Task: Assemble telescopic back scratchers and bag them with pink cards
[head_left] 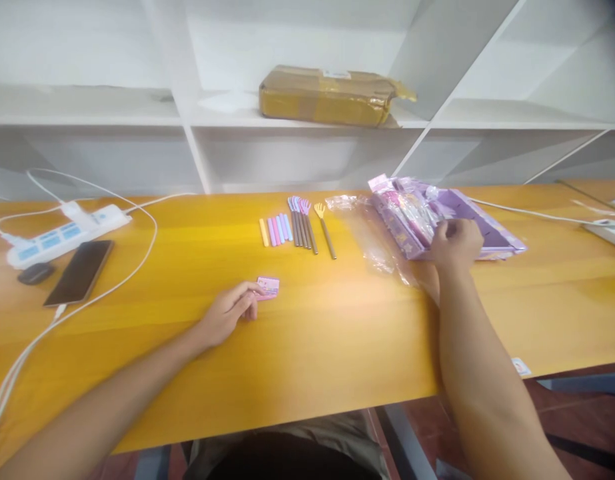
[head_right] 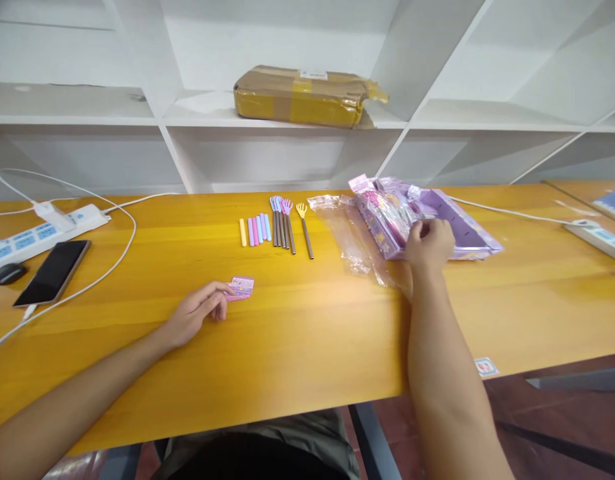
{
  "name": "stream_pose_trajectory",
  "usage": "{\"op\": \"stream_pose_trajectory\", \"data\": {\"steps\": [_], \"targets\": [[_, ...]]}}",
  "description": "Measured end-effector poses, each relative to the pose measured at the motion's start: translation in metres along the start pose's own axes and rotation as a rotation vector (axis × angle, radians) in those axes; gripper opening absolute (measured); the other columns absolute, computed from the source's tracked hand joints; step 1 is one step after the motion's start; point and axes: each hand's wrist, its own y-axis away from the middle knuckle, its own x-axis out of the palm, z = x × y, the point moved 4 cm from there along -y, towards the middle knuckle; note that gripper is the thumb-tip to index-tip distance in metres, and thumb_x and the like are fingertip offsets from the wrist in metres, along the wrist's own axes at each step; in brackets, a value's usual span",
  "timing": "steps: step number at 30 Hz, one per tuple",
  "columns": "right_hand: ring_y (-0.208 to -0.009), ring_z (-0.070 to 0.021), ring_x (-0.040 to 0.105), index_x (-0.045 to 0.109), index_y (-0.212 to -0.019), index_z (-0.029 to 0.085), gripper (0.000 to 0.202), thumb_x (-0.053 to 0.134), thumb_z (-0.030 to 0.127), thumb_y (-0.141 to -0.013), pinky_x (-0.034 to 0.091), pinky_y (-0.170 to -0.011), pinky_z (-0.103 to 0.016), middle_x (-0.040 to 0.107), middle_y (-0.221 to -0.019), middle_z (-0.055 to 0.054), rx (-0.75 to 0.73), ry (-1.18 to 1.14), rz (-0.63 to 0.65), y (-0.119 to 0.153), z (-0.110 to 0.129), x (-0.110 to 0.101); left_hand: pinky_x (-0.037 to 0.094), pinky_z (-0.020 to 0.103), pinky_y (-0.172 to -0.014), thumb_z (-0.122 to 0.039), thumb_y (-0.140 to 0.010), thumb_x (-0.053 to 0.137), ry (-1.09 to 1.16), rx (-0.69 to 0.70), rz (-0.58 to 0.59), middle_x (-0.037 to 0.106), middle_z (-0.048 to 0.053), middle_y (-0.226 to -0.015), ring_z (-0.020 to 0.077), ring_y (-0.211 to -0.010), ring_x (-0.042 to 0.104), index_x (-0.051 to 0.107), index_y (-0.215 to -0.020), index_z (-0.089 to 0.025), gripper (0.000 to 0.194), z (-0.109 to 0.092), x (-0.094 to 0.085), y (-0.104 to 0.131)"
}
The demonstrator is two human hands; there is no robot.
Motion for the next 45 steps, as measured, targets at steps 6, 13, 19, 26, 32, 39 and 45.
{"op": "stream_pose_trajectory", "data": {"steps": [6, 13, 19, 26, 32, 39, 45], "targets": [[-0.084, -0.0284, 0.053, 0.056, -0.087, 0.024, 0.022, 0.034, 0.020, -0.093, 0.040, -0.083, -0.043, 0.056, -0.084, -0.014, 0.060, -0.058, -0.188, 0.008, 0.028, -0.016, 0.046, 0.030, -0.075, -0.044, -0.110, 0.044, -0.055, 0.012, -0.031, 0.066, -0.001, -0.076, 0.0171, -0.072, 0.060, 0.065, -0.115, -0.022, 0.031, 0.001, 0.000, 0.001], [-0.080, -0.0221, 0.061, 0.063, -0.087, 0.020, 0.020, 0.045, 0.026, -0.092, 0.046, -0.079, -0.034, 0.069, -0.086, -0.011, -0.144, -0.198, 0.073, 0.031, 0.089, 0.007, 0.046, 0.033, -0.091, -0.021, -0.102, 0.050, -0.338, 0.188, -0.211, 0.065, 0.006, -0.110, 0.0215, -0.101, 0.062, 0.067, -0.102, -0.022, 0.017, -0.014, -0.008, 0.000], [-0.084, -0.0202, 0.068, 0.069, -0.108, 0.019, 0.027, 0.047, 0.032, -0.099, 0.048, -0.079, -0.029, 0.076, -0.100, -0.010, -0.326, -0.228, 0.397, 0.072, 0.150, 0.028, 0.047, 0.033, -0.093, -0.013, -0.100, 0.050, -0.376, 0.206, -0.170, 0.059, 0.006, -0.116, 0.0209, -0.106, 0.060, 0.067, -0.099, -0.022, 0.019, -0.011, -0.005, 0.000], [-0.077, -0.0255, 0.070, 0.053, -0.143, 0.014, 0.050, 0.045, 0.045, -0.105, 0.044, -0.068, -0.030, 0.078, -0.098, -0.012, -0.349, -0.096, 0.659, 0.114, 0.197, 0.053, 0.048, 0.030, -0.089, -0.009, -0.100, 0.047, -0.437, 0.252, -0.121, 0.054, 0.007, -0.126, 0.0184, -0.106, 0.059, 0.064, -0.107, -0.022, 0.023, -0.009, 0.002, 0.003], [-0.094, -0.0276, 0.074, 0.049, -0.146, 0.019, 0.048, 0.045, 0.043, -0.105, 0.047, -0.076, -0.031, 0.078, -0.109, -0.011, -0.310, -0.043, 0.710, 0.115, 0.195, 0.049, 0.048, 0.029, -0.087, -0.010, -0.102, 0.046, -0.421, 0.257, -0.093, 0.055, 0.007, -0.126, 0.0176, -0.103, 0.059, 0.064, -0.109, -0.023, 0.023, -0.009, 0.002, 0.004], [-0.101, -0.0304, 0.073, 0.058, -0.135, 0.014, 0.057, 0.038, 0.059, -0.106, 0.049, -0.084, -0.034, 0.076, -0.112, -0.018, -0.114, 0.057, 0.689, 0.106, 0.193, 0.054, 0.048, 0.029, -0.083, -0.010, -0.100, 0.046, -0.409, 0.253, -0.067, 0.056, 0.007, -0.125, 0.0171, -0.097, 0.059, 0.064, -0.110, -0.023, 0.024, -0.008, 0.003, 0.003], [-0.089, -0.0261, 0.073, 0.075, -0.100, 0.013, 0.042, 0.059, 0.052, -0.097, 0.048, -0.079, -0.031, 0.077, -0.093, -0.017, -0.087, 0.116, 0.824, 0.076, 0.209, 0.057, 0.047, 0.029, -0.081, -0.006, -0.096, 0.046, -0.383, 0.266, -0.082, 0.057, 0.007, -0.122, 0.0174, -0.095, 0.059, 0.063, -0.108, -0.022, 0.026, -0.010, 0.002, -0.001]]}}
